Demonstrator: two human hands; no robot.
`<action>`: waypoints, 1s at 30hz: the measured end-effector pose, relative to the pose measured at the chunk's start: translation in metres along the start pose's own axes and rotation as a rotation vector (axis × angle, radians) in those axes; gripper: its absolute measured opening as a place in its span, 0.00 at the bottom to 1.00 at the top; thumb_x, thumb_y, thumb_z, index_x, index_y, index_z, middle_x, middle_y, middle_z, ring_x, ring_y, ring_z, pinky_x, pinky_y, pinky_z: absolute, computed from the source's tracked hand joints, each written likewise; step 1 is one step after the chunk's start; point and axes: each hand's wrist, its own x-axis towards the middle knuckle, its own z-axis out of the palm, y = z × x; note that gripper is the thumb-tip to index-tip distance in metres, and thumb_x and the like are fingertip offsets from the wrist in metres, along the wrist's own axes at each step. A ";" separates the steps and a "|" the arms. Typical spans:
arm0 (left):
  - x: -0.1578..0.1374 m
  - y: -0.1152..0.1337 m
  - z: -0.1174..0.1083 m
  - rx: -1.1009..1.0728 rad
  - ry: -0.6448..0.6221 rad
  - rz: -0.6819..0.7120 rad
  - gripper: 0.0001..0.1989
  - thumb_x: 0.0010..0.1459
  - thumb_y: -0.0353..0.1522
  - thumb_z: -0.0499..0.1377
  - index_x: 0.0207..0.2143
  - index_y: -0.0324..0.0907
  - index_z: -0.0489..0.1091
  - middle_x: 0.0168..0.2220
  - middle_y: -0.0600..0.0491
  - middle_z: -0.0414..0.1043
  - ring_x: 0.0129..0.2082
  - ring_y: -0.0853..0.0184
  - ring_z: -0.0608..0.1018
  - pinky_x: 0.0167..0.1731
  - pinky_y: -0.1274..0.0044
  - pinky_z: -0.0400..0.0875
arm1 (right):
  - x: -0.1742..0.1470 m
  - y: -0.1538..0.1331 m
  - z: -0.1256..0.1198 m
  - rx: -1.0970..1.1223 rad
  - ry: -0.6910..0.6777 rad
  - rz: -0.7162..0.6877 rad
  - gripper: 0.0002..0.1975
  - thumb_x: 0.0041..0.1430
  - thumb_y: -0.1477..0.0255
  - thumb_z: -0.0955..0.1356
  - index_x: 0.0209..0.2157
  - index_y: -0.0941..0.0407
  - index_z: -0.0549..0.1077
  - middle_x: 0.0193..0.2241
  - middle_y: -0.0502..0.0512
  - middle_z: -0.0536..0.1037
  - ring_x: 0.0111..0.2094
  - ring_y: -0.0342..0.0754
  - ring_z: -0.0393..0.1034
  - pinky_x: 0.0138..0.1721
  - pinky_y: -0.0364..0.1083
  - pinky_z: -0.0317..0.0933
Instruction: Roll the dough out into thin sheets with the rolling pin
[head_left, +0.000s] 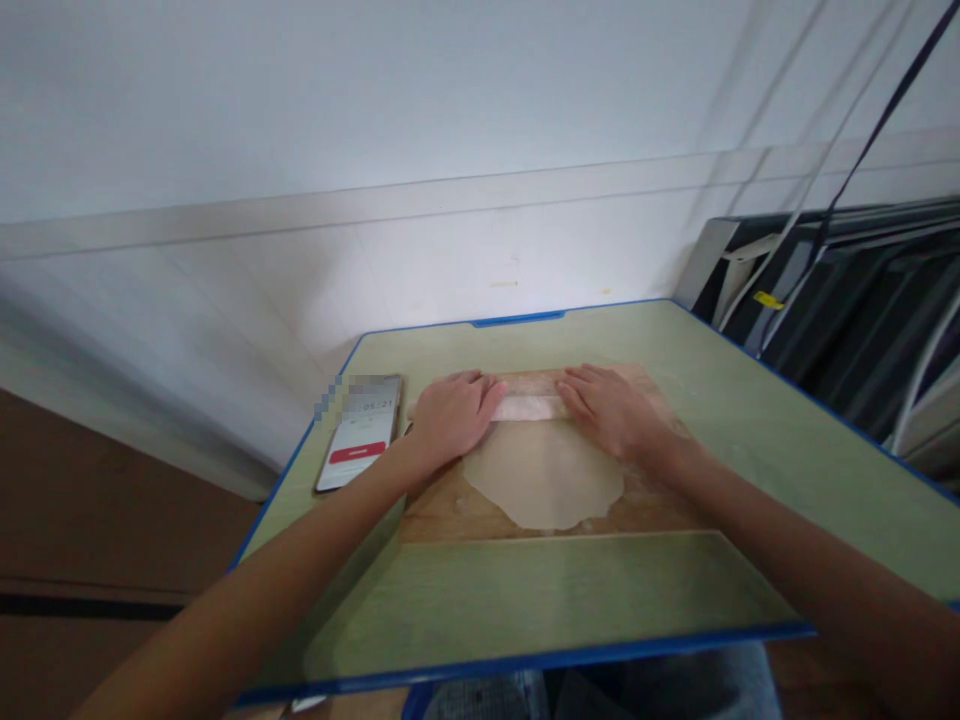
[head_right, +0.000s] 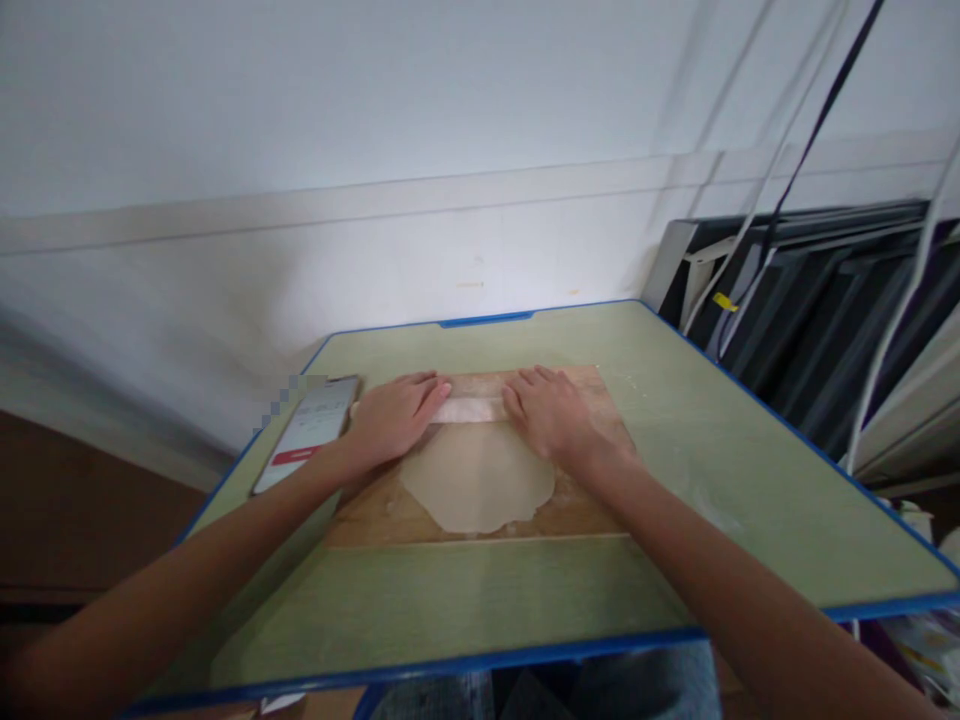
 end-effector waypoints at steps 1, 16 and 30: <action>-0.005 0.001 0.000 0.002 0.008 0.012 0.21 0.65 0.37 0.38 0.42 0.41 0.69 0.43 0.49 0.71 0.45 0.63 0.72 0.44 0.73 0.62 | -0.006 -0.004 -0.003 0.004 0.017 0.000 0.22 0.63 0.71 0.51 0.44 0.63 0.71 0.47 0.64 0.72 0.50 0.52 0.62 0.53 0.51 0.51; -0.048 -0.004 -0.019 -0.227 -0.092 0.191 0.20 0.65 0.37 0.40 0.48 0.40 0.66 0.54 0.49 0.63 0.52 0.65 0.67 0.52 0.74 0.58 | -0.047 -0.045 -0.042 -0.019 0.050 0.084 0.15 0.61 0.72 0.55 0.32 0.58 0.70 0.31 0.59 0.76 0.33 0.52 0.70 0.35 0.49 0.61; -0.017 -0.004 -0.008 -0.114 -0.092 0.095 0.21 0.63 0.36 0.42 0.54 0.38 0.57 0.55 0.47 0.60 0.55 0.63 0.62 0.53 0.71 0.55 | -0.030 -0.032 -0.021 0.101 -0.024 0.098 0.20 0.62 0.65 0.52 0.43 0.61 0.68 0.44 0.65 0.73 0.48 0.55 0.64 0.45 0.51 0.58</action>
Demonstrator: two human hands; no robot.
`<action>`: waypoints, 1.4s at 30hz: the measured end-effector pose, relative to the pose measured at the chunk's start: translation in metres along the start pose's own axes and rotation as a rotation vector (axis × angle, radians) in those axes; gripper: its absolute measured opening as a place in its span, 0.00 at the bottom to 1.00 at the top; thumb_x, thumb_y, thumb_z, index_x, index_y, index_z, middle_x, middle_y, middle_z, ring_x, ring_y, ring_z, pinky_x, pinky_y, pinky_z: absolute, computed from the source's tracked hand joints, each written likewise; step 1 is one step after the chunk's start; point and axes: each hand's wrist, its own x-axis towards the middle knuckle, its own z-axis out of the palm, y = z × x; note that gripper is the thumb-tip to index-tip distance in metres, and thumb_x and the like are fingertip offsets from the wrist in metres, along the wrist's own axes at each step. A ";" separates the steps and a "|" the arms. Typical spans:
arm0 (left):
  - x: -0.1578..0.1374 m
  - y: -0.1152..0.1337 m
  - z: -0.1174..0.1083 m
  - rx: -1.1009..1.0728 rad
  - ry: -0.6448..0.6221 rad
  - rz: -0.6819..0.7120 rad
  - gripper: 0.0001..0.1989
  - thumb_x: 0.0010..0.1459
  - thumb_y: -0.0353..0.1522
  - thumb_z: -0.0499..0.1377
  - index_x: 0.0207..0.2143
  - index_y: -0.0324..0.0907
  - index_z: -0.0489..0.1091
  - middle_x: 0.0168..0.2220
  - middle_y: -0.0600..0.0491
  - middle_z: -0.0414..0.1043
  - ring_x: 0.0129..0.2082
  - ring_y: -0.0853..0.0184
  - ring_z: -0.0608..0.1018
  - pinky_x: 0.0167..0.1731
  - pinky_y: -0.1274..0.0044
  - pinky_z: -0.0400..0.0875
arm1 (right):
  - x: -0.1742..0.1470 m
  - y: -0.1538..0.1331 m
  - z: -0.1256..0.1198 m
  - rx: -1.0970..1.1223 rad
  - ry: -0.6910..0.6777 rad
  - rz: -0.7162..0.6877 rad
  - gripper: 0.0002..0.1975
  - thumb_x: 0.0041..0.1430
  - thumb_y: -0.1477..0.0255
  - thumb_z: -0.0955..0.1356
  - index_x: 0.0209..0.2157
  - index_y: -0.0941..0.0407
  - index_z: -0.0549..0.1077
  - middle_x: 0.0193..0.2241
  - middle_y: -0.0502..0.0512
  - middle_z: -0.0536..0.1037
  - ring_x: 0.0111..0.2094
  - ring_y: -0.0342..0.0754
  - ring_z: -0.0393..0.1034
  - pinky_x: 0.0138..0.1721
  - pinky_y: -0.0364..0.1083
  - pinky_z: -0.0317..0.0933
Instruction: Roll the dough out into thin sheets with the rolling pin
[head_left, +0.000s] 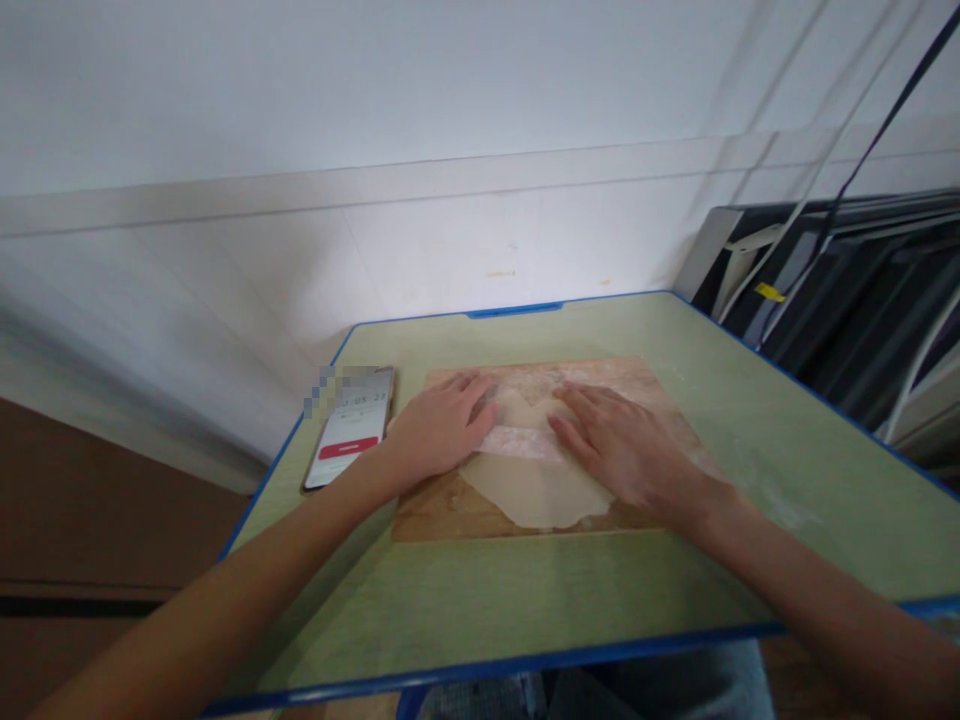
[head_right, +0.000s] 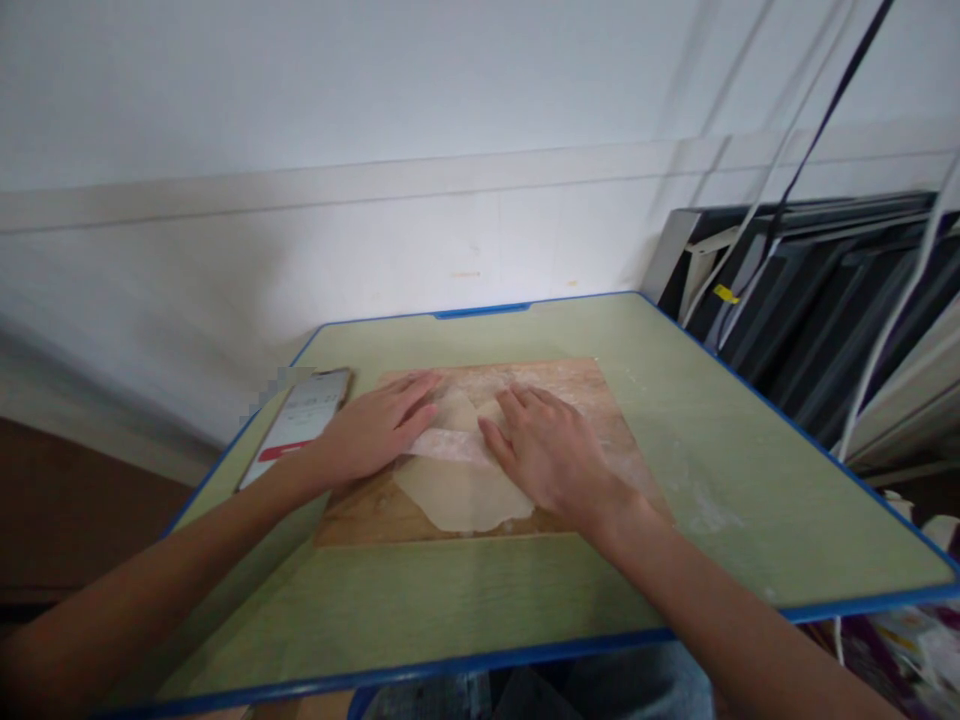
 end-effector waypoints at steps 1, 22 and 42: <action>0.002 0.000 0.000 -0.001 -0.015 0.003 0.21 0.62 0.36 0.42 0.54 0.38 0.57 0.56 0.47 0.60 0.55 0.64 0.62 0.53 0.72 0.54 | 0.001 0.000 0.000 0.006 -0.007 -0.005 0.20 0.62 0.65 0.52 0.42 0.60 0.68 0.43 0.64 0.73 0.48 0.55 0.64 0.46 0.51 0.58; 0.021 -0.009 0.005 -0.019 -0.057 0.019 0.17 0.63 0.37 0.43 0.49 0.40 0.62 0.50 0.47 0.66 0.51 0.61 0.67 0.49 0.71 0.57 | 0.019 0.010 -0.001 0.058 -0.077 -0.024 0.17 0.56 0.76 0.55 0.41 0.62 0.71 0.45 0.64 0.73 0.50 0.54 0.63 0.48 0.52 0.57; 0.033 -0.009 0.003 -0.050 0.002 -0.022 0.14 0.62 0.35 0.45 0.40 0.39 0.66 0.39 0.48 0.71 0.38 0.62 0.73 0.39 0.73 0.64 | 0.036 0.015 -0.007 -0.005 -0.150 0.087 0.18 0.59 0.72 0.54 0.43 0.60 0.69 0.43 0.63 0.74 0.44 0.53 0.68 0.42 0.47 0.58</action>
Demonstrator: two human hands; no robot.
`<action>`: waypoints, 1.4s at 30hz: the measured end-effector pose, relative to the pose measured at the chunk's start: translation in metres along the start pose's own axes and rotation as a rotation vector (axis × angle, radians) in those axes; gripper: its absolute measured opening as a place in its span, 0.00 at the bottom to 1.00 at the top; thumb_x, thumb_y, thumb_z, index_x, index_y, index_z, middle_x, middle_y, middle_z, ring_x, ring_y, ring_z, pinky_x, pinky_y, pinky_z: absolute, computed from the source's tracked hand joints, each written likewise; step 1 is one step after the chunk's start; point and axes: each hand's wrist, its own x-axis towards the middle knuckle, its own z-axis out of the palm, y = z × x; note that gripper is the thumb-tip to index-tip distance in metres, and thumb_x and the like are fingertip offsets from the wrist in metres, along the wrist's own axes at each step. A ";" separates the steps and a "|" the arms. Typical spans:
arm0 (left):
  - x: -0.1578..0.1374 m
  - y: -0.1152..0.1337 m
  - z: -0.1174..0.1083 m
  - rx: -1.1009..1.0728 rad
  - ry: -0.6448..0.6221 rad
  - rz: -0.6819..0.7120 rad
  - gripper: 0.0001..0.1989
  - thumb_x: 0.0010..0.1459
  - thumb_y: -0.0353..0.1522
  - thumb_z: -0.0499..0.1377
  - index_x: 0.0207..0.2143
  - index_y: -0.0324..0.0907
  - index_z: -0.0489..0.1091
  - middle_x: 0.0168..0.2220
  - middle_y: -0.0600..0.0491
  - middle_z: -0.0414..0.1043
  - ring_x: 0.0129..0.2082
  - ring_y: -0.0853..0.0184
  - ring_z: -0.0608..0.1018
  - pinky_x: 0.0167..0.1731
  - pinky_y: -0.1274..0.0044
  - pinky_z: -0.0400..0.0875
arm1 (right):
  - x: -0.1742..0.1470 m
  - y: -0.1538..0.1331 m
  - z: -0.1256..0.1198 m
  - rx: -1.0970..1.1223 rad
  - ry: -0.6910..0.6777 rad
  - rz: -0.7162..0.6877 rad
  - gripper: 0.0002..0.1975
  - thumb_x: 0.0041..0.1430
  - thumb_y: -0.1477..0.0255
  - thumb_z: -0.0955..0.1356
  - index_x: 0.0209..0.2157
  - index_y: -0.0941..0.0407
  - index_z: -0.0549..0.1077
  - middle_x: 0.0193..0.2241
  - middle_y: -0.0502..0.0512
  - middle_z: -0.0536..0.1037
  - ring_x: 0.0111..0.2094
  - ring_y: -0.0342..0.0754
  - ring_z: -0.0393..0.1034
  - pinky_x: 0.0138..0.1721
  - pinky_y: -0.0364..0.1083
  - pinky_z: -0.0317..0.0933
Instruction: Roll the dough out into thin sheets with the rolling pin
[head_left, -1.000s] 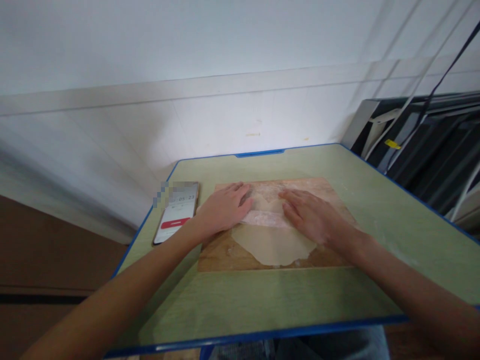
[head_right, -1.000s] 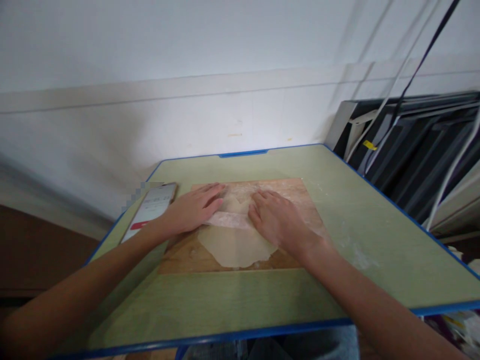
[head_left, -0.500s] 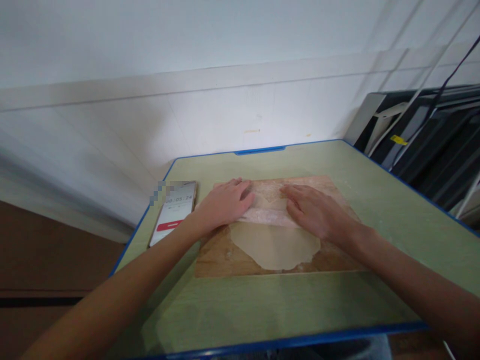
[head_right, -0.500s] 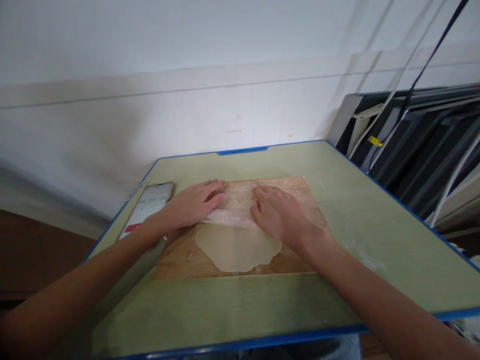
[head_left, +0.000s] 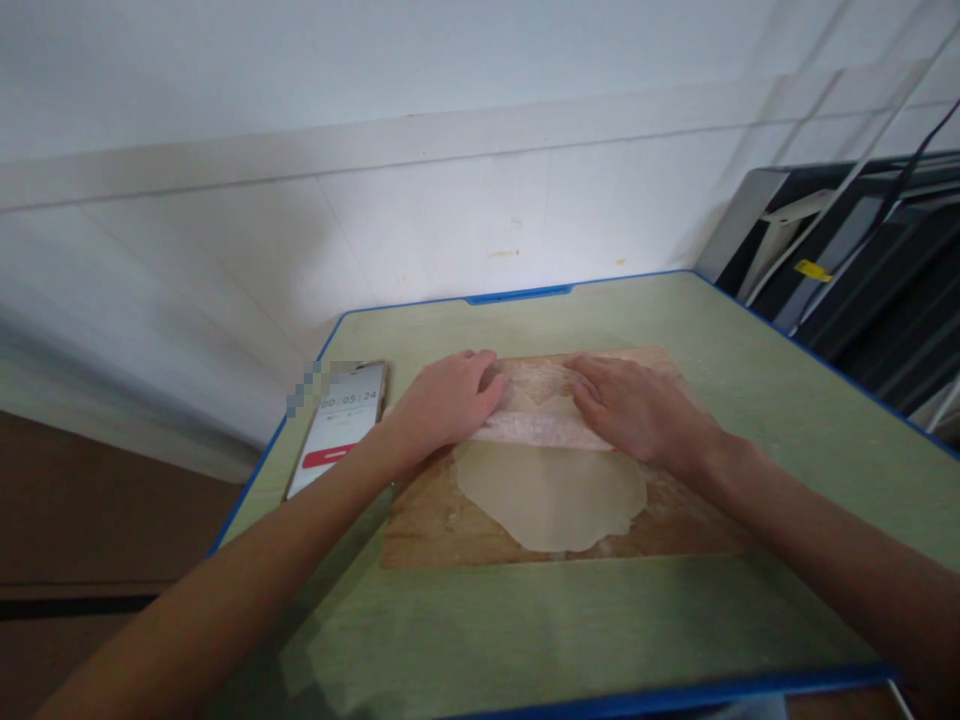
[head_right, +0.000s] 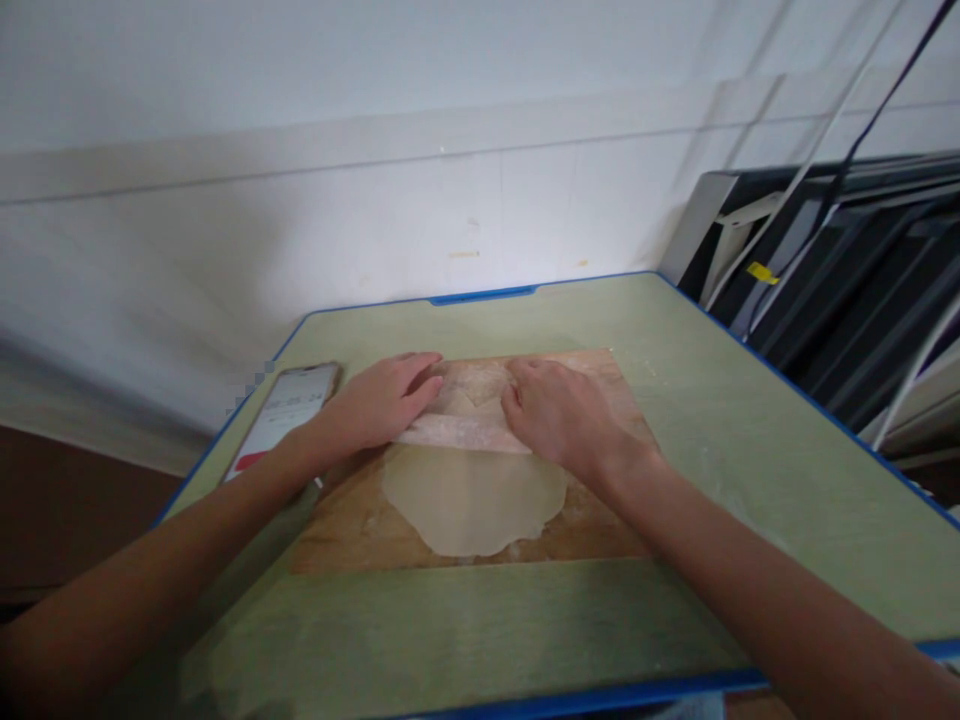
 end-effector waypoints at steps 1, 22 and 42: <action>0.001 0.000 0.000 0.002 0.004 -0.005 0.14 0.62 0.35 0.45 0.39 0.39 0.67 0.38 0.48 0.71 0.37 0.62 0.73 0.39 0.73 0.64 | 0.001 0.000 -0.001 -0.020 0.001 0.019 0.18 0.60 0.71 0.54 0.42 0.59 0.70 0.41 0.62 0.75 0.41 0.54 0.69 0.40 0.48 0.58; 0.001 0.003 0.006 0.054 0.071 -0.067 0.15 0.63 0.34 0.41 0.35 0.39 0.66 0.33 0.49 0.71 0.33 0.63 0.74 0.33 0.74 0.65 | -0.021 -0.018 0.013 -0.224 0.182 -0.033 0.21 0.63 0.68 0.50 0.39 0.58 0.71 0.39 0.60 0.76 0.38 0.53 0.71 0.35 0.47 0.59; 0.011 0.004 0.002 0.063 0.054 0.001 0.22 0.64 0.43 0.38 0.33 0.39 0.65 0.30 0.49 0.71 0.29 0.62 0.74 0.30 0.73 0.63 | 0.018 0.009 0.022 -0.086 0.112 -0.152 0.24 0.61 0.69 0.51 0.51 0.64 0.65 0.50 0.64 0.69 0.53 0.53 0.60 0.52 0.51 0.52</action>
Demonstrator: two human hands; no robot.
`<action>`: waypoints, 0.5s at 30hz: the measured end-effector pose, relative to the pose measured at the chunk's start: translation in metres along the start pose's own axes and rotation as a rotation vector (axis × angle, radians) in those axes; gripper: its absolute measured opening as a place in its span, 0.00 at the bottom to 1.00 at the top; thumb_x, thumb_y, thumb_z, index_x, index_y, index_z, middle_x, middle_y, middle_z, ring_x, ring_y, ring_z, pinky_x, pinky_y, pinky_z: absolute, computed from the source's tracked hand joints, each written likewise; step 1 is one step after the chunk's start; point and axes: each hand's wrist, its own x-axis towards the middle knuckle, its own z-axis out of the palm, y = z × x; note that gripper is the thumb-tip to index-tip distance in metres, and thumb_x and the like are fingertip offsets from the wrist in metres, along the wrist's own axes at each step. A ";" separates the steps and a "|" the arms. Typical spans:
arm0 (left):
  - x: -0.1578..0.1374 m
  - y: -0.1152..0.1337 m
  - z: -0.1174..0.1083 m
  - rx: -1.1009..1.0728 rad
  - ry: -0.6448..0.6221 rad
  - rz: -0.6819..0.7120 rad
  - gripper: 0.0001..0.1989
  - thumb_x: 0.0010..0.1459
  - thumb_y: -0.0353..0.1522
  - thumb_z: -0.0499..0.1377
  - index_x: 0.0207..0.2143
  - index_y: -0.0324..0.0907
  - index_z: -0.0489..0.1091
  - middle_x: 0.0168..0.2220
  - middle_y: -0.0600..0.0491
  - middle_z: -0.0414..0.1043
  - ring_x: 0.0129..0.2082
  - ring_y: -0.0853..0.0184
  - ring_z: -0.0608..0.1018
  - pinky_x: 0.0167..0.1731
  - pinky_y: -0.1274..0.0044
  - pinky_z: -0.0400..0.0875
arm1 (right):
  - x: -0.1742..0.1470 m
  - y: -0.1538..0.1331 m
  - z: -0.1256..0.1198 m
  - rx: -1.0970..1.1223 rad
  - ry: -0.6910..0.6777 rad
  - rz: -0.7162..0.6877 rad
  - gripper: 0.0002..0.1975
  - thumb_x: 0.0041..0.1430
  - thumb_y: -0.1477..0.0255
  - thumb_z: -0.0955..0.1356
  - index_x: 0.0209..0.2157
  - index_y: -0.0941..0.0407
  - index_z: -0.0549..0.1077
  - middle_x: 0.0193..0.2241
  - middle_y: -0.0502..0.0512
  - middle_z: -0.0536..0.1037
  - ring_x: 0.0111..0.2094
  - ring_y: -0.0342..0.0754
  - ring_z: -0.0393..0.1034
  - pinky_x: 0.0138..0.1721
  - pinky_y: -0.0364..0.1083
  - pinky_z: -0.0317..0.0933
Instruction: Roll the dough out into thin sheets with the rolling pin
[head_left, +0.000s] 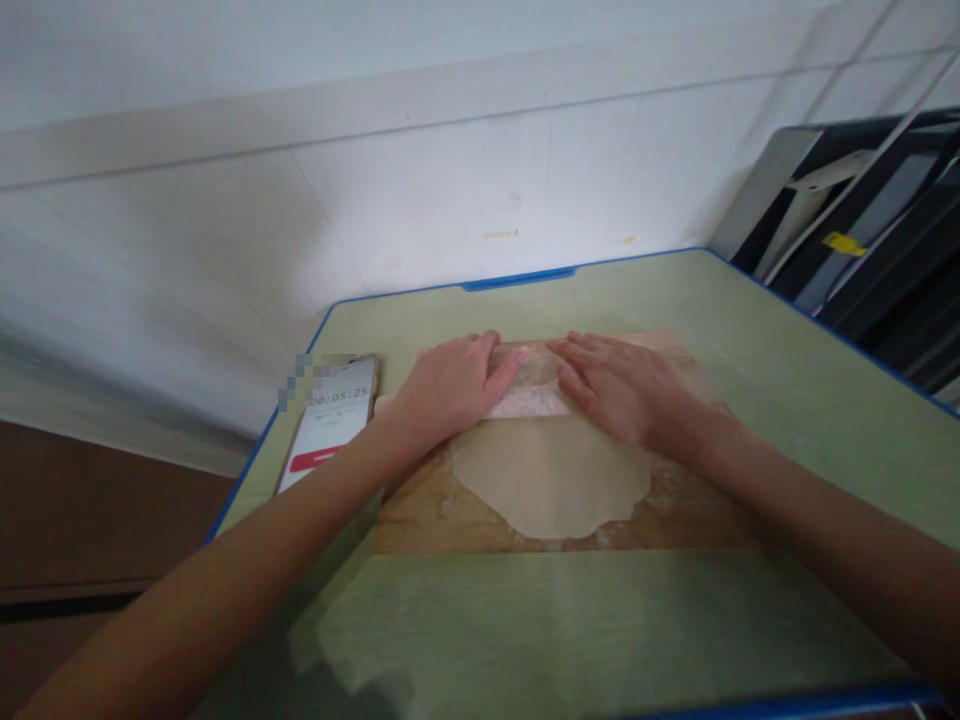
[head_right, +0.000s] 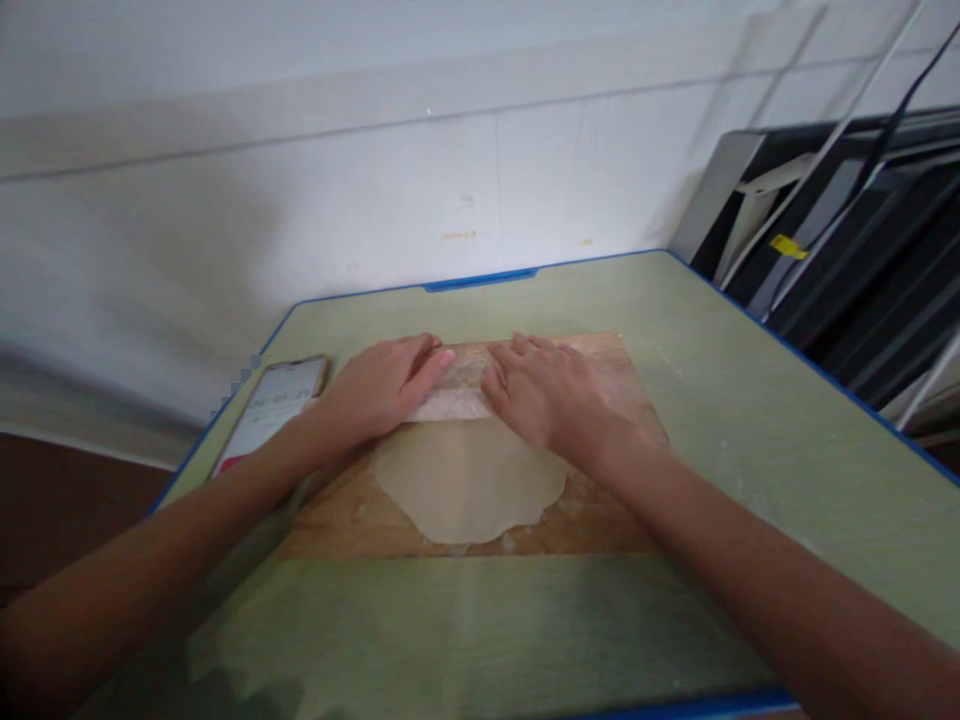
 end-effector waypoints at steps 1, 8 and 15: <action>0.002 -0.002 0.001 -0.026 -0.019 0.014 0.22 0.64 0.43 0.38 0.33 0.40 0.65 0.31 0.49 0.71 0.30 0.62 0.74 0.31 0.73 0.64 | 0.003 0.002 0.001 0.002 -0.023 -0.022 0.24 0.61 0.69 0.51 0.52 0.64 0.65 0.51 0.64 0.69 0.54 0.53 0.58 0.53 0.50 0.51; 0.010 -0.004 0.001 -0.055 -0.040 -0.006 0.19 0.64 0.41 0.40 0.37 0.38 0.65 0.34 0.48 0.72 0.34 0.61 0.74 0.35 0.73 0.65 | 0.016 0.009 0.002 -0.023 -0.120 -0.078 0.22 0.61 0.70 0.51 0.50 0.64 0.64 0.50 0.65 0.69 0.52 0.53 0.60 0.49 0.50 0.54; 0.014 -0.004 0.001 0.059 -0.020 -0.036 0.18 0.64 0.38 0.41 0.36 0.38 0.65 0.30 0.48 0.72 0.31 0.61 0.74 0.31 0.73 0.64 | 0.021 0.004 -0.006 -0.066 -0.118 0.038 0.18 0.60 0.71 0.52 0.42 0.60 0.68 0.38 0.64 0.75 0.39 0.54 0.68 0.41 0.49 0.57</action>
